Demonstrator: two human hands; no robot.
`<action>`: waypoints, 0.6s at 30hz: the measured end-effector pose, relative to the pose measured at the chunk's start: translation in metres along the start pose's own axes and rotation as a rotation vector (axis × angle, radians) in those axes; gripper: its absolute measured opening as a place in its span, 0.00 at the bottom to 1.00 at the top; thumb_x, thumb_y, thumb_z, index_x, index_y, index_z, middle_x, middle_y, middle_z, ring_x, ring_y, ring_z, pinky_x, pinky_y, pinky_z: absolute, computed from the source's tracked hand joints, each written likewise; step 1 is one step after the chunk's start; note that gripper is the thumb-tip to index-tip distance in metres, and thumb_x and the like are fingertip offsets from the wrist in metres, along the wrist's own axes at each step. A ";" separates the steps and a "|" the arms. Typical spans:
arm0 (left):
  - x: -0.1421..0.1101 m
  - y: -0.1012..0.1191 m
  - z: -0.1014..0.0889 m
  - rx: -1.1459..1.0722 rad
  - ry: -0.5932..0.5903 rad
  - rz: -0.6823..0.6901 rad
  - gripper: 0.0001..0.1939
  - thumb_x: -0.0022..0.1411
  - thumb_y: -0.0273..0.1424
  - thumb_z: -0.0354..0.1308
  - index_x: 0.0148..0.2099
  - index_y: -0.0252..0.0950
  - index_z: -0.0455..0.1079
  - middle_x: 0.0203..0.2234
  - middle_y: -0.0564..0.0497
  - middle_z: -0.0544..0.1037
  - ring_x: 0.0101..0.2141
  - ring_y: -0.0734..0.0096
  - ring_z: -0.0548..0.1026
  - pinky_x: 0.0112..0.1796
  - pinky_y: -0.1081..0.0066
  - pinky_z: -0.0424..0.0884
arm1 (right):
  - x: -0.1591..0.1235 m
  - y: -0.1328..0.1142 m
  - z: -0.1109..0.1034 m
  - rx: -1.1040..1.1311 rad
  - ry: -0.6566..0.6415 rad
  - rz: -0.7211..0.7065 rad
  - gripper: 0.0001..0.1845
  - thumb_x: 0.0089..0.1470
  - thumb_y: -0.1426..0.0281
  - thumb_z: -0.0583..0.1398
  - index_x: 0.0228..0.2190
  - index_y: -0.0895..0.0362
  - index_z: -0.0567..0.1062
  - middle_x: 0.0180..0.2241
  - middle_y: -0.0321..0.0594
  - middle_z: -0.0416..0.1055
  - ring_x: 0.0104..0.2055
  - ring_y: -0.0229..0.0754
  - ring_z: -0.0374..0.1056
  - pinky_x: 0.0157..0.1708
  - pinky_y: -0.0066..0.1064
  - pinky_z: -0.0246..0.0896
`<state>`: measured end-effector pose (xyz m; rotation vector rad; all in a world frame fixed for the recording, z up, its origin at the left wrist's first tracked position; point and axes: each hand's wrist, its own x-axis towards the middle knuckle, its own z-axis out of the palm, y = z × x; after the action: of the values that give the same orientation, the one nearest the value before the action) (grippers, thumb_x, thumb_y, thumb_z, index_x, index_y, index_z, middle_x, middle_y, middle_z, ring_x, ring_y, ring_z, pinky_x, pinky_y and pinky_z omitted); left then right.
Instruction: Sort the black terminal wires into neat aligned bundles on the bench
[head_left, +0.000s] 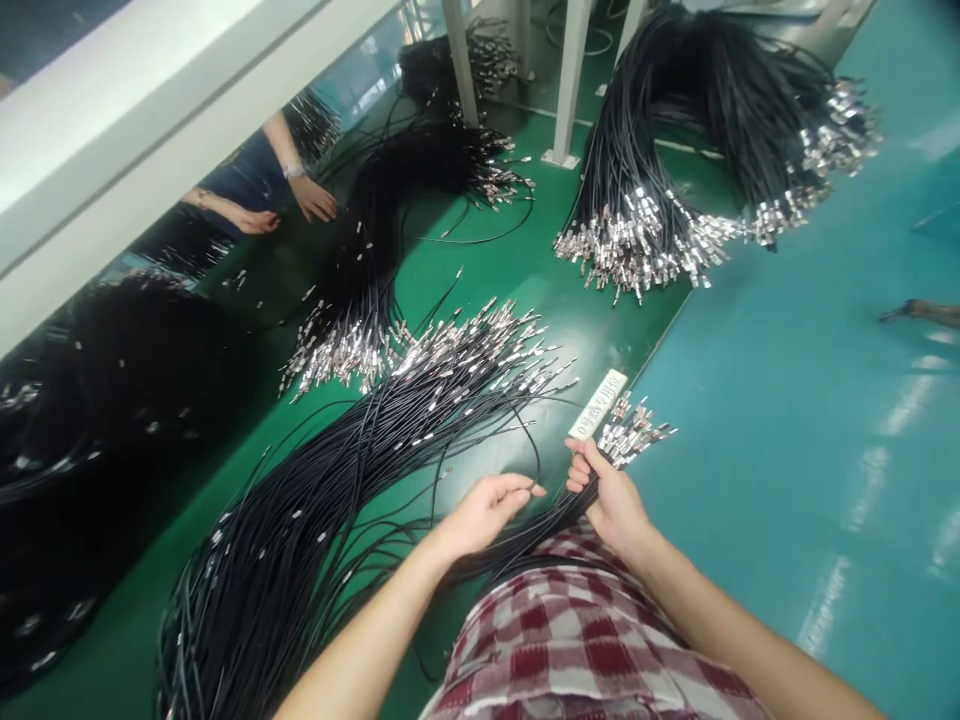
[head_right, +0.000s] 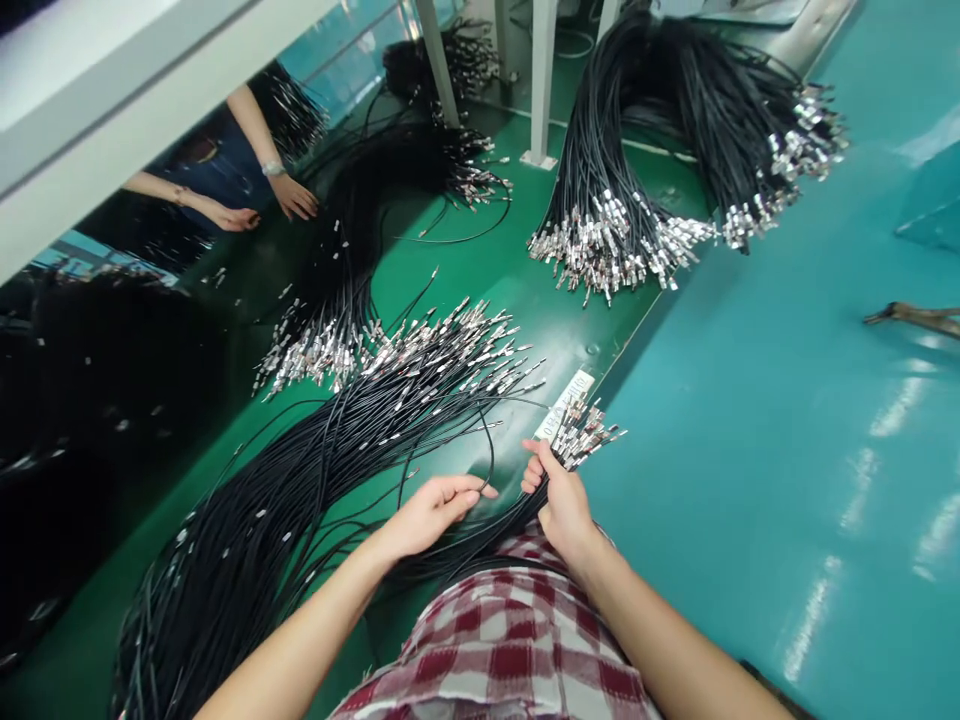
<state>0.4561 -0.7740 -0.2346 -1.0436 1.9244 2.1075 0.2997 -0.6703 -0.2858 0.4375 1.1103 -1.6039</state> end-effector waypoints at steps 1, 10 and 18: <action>0.001 -0.002 0.007 0.046 0.012 0.027 0.23 0.65 0.45 0.51 0.45 0.32 0.76 0.19 0.55 0.67 0.23 0.75 0.63 0.26 0.75 0.60 | 0.000 -0.001 0.001 -0.008 0.018 0.004 0.16 0.45 0.60 0.70 0.31 0.58 0.76 0.22 0.33 0.63 0.19 0.31 0.50 0.15 0.24 0.53; -0.019 -0.007 0.042 0.332 -0.081 0.262 0.18 0.71 0.35 0.44 0.50 0.37 0.74 0.42 0.45 0.80 0.41 0.64 0.77 0.44 0.68 0.70 | -0.003 -0.010 0.001 -0.103 0.016 0.098 0.15 0.49 0.60 0.67 0.35 0.58 0.79 0.38 0.46 0.78 0.25 0.35 0.64 0.21 0.25 0.61; -0.010 -0.022 0.025 0.345 0.312 0.192 0.15 0.69 0.36 0.48 0.44 0.37 0.75 0.38 0.46 0.81 0.37 0.64 0.77 0.41 0.67 0.72 | -0.008 -0.008 -0.005 -0.098 -0.012 0.093 0.14 0.47 0.61 0.69 0.29 0.59 0.77 0.23 0.39 0.71 0.20 0.33 0.60 0.18 0.24 0.58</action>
<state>0.4648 -0.7437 -0.2483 -1.2057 2.5113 1.6771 0.2933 -0.6619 -0.2791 0.4085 1.1377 -1.4626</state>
